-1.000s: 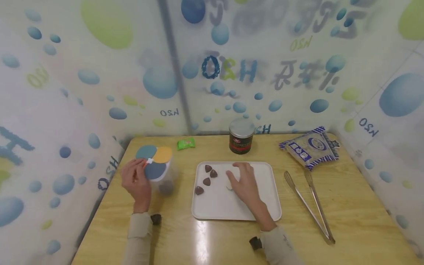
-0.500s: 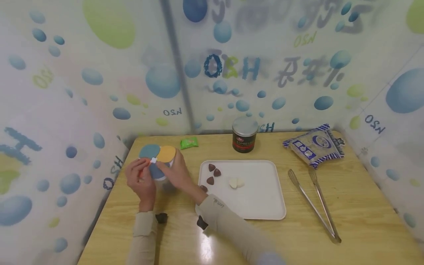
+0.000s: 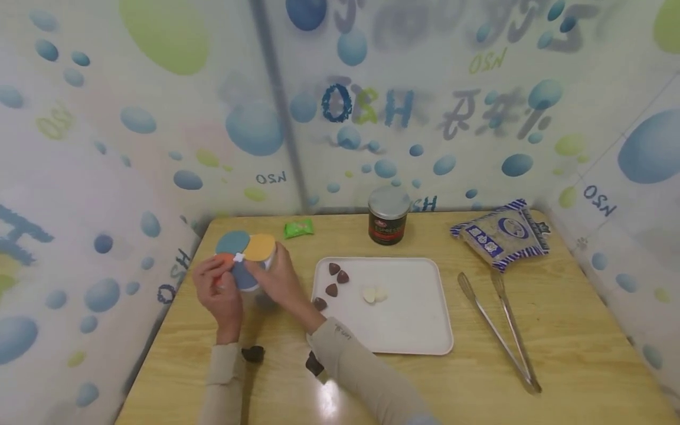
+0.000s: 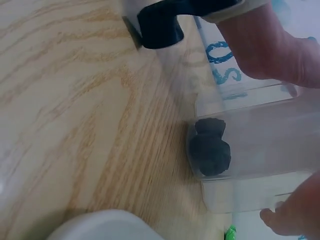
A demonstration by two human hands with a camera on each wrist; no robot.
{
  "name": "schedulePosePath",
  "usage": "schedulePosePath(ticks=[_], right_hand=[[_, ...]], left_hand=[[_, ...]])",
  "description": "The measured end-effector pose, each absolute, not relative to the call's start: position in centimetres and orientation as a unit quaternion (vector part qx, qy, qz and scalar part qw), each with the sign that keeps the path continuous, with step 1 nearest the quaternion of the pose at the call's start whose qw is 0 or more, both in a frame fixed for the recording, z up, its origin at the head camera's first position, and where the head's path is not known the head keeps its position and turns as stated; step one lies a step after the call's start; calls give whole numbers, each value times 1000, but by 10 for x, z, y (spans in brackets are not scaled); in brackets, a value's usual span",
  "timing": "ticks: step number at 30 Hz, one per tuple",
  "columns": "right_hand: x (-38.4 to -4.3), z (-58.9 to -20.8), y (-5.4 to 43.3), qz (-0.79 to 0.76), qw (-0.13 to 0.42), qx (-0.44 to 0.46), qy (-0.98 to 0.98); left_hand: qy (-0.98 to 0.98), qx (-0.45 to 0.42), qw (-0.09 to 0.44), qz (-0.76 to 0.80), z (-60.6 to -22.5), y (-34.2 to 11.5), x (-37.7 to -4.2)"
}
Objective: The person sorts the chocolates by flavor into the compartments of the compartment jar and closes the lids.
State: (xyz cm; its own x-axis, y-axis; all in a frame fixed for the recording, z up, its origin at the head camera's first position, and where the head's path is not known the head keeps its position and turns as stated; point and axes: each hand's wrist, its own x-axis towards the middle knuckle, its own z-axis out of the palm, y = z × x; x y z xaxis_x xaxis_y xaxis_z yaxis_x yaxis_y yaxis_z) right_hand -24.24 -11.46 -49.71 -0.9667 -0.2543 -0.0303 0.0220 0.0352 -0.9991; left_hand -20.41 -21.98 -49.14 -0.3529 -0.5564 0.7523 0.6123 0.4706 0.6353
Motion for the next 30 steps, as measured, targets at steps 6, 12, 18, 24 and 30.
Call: schedulePosePath(ticks=[6, 12, 18, 24, 30], right_hand=[[-247, -490, -113, -688, 102, -75, 715], [-261, -479, -105, -647, 117, -105, 746], [-282, -475, -108, -642, 121, -120, 748], [-275, -502, -114, -704, 114, -99, 694], [-261, -506, -121, -706, 68, -93, 699]], left_hand=[[-662, -37, 538, -521, -485, -222, -207], [-666, -39, 536, -518, -488, -221, -209], [-663, -22, 543, -515, -492, -221, -207], [-660, 38, 517, -544, -497, -227, -206], [-661, 72, 420, -618, -506, -255, -219]])
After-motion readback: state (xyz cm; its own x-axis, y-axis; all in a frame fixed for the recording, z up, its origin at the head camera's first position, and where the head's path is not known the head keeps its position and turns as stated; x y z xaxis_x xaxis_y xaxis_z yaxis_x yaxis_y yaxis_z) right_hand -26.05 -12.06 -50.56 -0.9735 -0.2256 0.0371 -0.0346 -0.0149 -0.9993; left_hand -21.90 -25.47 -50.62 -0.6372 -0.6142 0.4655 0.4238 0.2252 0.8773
